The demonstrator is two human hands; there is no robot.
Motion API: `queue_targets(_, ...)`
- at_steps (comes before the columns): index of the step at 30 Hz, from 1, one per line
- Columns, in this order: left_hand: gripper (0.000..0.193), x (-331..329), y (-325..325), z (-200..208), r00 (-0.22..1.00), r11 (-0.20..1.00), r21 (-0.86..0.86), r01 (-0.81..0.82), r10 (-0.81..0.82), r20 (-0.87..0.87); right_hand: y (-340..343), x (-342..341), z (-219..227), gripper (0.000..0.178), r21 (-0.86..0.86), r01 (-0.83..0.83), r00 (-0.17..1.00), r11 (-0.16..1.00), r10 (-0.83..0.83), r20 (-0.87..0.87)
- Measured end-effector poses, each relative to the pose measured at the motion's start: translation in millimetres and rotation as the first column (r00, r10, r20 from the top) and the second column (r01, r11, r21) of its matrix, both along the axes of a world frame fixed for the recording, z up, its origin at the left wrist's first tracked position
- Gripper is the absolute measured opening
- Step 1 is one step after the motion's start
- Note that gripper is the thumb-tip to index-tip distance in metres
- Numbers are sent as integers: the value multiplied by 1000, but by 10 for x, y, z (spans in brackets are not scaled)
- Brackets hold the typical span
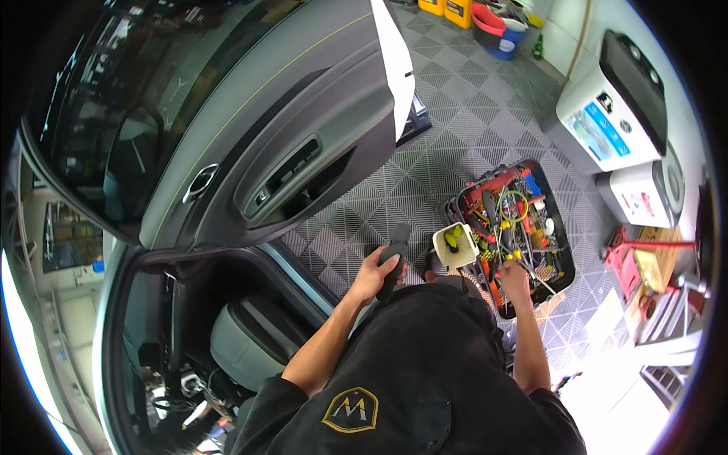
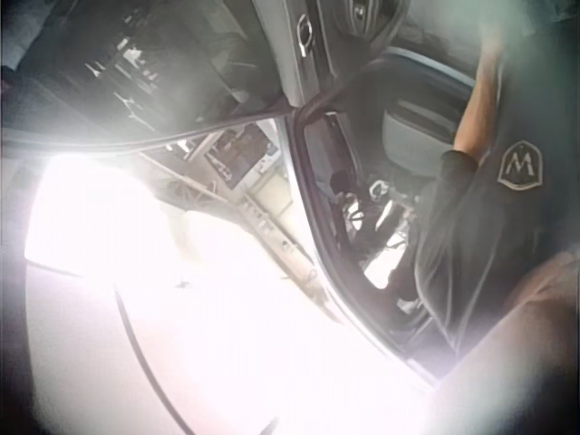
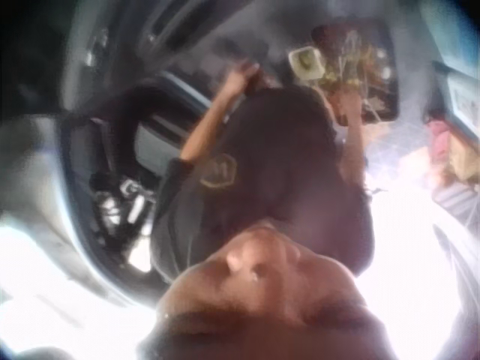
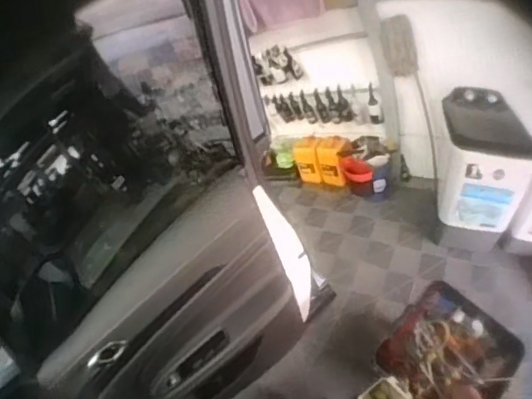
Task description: The person works on the interior of a car door, using a screwdriver to remove a trim piece near the handle and then detaching the door panel. They retrieve tools from a nearby cart and continue adjusting components inside the door frame.
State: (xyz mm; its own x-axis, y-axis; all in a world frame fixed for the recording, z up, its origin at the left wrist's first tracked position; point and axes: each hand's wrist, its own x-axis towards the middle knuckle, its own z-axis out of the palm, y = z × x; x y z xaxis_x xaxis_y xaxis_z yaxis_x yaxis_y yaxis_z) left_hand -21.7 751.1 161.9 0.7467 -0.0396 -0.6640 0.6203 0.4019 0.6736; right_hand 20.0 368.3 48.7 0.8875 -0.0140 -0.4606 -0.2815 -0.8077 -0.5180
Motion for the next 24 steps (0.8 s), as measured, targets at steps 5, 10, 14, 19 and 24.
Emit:
queue_targets(5, 30, -320, 147, -495, 993, 982, 180, 48, -66, 97, 7, 153, 102, 22, -30, -89, 996, 996, 90, 17)
queue_targets(10, 26, -408, 199, -406, 997, 995, 66, -76, 74, 25, -43, 310, 164, 22, -100, -151, 986, 983, 143, -83)
queue_targets(14, 31, -635, 305, -710, 981, 976, 107, -188, 182, 63, -34, 376, 168, 21, -116, -205, 970, 972, 186, -155)
queue_targets(19, 40, -382, 914, -717, 991, 656, 749, 94, -135, -6, -63, 396, 278, 18, -166, -248, 957, 954, 215, -195)
queue_targets(24, 35, 443, 1974, -1123, 973, 76, 972, 221, -88, -214, -73, 285, 376, 17, -132, -265, 951, 955, 236, -201)
